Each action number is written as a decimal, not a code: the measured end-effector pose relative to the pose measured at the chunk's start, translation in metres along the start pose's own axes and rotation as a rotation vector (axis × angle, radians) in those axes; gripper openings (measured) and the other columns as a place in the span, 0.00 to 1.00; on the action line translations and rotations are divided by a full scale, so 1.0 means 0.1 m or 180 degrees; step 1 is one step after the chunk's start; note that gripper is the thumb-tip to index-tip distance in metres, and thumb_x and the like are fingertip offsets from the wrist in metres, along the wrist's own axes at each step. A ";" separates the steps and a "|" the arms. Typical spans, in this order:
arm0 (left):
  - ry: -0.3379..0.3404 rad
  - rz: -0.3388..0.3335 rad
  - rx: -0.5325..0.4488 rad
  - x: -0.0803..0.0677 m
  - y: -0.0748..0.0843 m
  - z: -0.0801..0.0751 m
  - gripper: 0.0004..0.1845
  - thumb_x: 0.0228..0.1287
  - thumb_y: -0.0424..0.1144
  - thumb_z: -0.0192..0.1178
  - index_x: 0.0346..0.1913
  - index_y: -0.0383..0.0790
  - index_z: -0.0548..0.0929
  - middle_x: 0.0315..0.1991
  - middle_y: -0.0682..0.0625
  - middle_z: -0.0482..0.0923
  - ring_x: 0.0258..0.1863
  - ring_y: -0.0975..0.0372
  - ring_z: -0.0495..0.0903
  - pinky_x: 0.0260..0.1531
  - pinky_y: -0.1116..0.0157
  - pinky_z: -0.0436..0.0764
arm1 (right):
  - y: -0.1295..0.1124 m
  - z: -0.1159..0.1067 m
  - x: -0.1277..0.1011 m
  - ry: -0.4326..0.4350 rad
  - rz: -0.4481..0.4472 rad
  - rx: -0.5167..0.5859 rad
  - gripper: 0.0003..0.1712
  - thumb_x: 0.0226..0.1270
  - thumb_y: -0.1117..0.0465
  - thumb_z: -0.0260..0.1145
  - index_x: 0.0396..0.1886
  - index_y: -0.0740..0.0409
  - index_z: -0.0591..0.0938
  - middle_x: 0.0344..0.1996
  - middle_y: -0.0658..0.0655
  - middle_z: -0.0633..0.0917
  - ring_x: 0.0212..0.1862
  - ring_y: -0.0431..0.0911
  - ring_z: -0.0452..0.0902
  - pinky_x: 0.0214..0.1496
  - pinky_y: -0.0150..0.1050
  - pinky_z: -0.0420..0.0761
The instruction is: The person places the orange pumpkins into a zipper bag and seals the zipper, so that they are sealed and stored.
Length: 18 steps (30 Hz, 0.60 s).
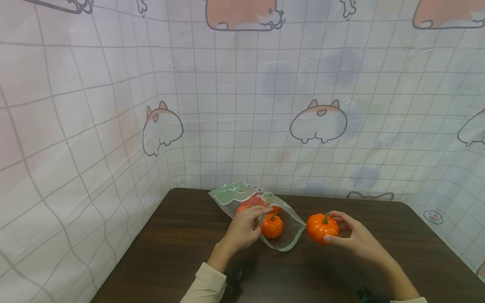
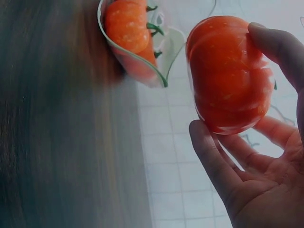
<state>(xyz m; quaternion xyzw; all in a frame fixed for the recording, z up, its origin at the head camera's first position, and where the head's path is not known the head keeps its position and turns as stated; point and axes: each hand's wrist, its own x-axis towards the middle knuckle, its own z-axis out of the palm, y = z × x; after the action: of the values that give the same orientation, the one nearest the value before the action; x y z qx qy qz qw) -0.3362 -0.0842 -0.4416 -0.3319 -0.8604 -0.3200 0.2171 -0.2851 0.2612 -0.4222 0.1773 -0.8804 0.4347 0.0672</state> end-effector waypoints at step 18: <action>-0.0014 -0.0020 0.0004 0.00 0.03 -0.02 0.31 0.54 0.21 0.64 0.62 0.49 0.85 0.57 0.54 0.85 0.27 0.69 0.72 0.25 0.76 0.69 | -0.10 0.30 0.04 -0.0203 -0.0121 0.0374 0.35 0.63 0.58 0.75 0.67 0.61 0.73 0.55 0.66 0.83 0.46 0.40 0.83 0.42 0.36 0.85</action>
<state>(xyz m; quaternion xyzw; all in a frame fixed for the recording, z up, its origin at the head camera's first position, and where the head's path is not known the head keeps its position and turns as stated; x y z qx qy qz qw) -0.3335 -0.0839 -0.4387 -0.3298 -0.8621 -0.3194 0.2145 -0.2836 0.2308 -0.4322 0.2114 -0.8515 0.4784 0.0369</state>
